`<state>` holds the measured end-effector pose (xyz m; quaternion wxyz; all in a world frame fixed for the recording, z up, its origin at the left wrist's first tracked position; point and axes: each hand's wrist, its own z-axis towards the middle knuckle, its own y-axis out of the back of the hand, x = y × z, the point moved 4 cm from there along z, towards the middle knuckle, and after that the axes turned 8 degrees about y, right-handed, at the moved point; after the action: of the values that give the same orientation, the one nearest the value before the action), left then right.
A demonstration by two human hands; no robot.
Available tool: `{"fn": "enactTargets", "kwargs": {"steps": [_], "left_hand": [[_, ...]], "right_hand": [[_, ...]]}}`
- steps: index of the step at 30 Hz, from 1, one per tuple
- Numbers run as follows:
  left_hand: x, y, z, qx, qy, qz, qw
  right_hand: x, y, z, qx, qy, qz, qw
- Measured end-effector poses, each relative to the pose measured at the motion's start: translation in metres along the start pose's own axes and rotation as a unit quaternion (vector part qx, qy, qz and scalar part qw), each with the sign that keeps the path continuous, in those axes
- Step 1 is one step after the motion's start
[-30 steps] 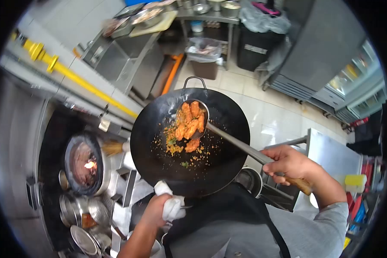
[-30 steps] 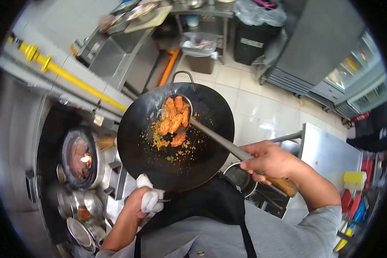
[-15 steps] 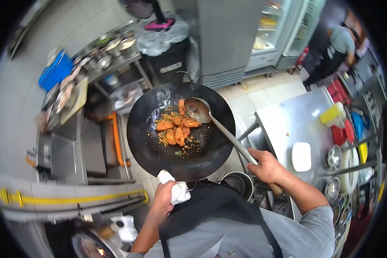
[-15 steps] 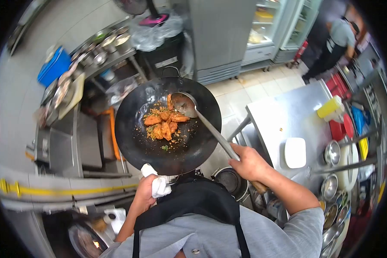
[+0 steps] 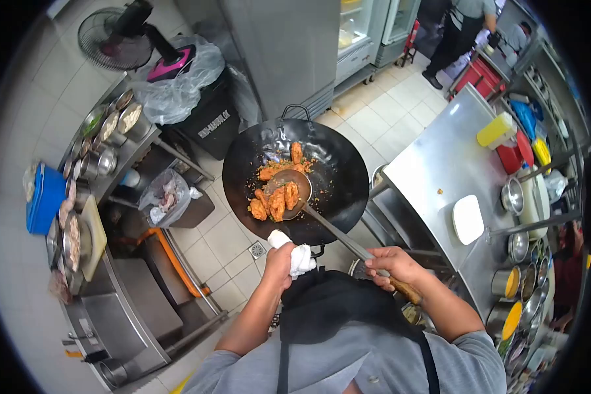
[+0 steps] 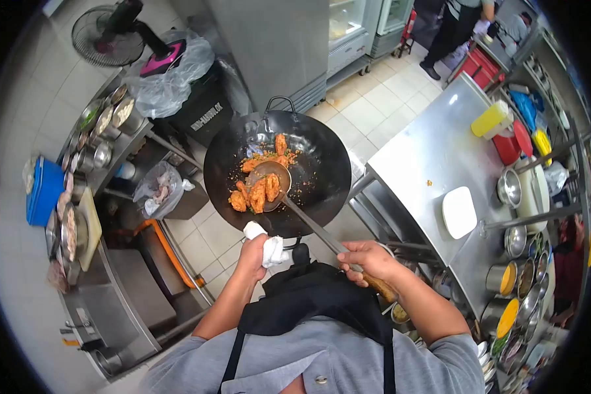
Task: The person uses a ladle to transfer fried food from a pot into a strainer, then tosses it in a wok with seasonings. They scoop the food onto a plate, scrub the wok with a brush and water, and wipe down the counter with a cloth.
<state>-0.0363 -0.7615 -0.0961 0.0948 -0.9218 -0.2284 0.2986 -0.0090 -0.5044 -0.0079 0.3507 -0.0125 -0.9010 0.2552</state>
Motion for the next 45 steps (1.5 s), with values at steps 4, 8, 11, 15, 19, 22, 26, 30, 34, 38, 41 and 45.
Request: {"fn": "enactTargets", "kwargs": {"steps": [4,8,11,15,19,22,26,30,34,38,41,45], "left_hand": [[-0.009,-0.017,-0.023,0.046,0.036,0.044,0.997],[0.011,-0.036,-0.055,0.054,0.029,0.092,0.994],[0.048,-0.045,-0.065,0.078,0.027,0.073,0.994],[0.109,-0.055,-0.069,0.121,0.025,0.035,0.992],[0.154,-0.068,-0.102,0.182,0.055,-0.014,0.982],[0.18,-0.052,-0.115,0.122,0.024,0.017,0.992],[0.2,-0.028,-0.138,0.08,0.008,0.026,0.996],[0.208,-0.009,-0.157,0.057,0.008,0.026,0.998],[0.21,0.007,-0.168,0.053,0.002,0.004,0.999],[0.207,0.027,-0.17,0.04,-0.022,0.021,0.999],[0.21,0.046,-0.163,0.056,-0.013,0.009,0.998],[0.203,0.059,-0.168,0.037,-0.031,0.008,0.999]], "right_hand": [[-0.008,0.012,-0.031,-0.007,0.02,0.076,0.997],[-0.026,0.033,-0.081,-0.032,0.058,0.109,0.992],[-0.042,0.052,-0.135,-0.072,0.109,0.109,0.985],[-0.06,0.078,-0.227,-0.115,0.167,0.159,0.966],[-0.081,0.119,-0.3,-0.155,0.216,0.174,0.948],[-0.088,0.144,-0.333,-0.224,0.242,0.13,0.935],[-0.109,0.197,-0.33,-0.27,0.263,0.112,0.919],[-0.119,0.217,-0.315,-0.311,0.262,0.041,0.913],[-0.131,0.226,-0.303,-0.378,0.247,-0.044,0.891],[-0.138,0.224,-0.286,-0.431,0.258,-0.149,0.852],[-0.143,0.239,-0.276,-0.452,0.271,-0.224,0.82],[-0.146,0.232,-0.274,-0.533,0.296,-0.395,0.687]]}}
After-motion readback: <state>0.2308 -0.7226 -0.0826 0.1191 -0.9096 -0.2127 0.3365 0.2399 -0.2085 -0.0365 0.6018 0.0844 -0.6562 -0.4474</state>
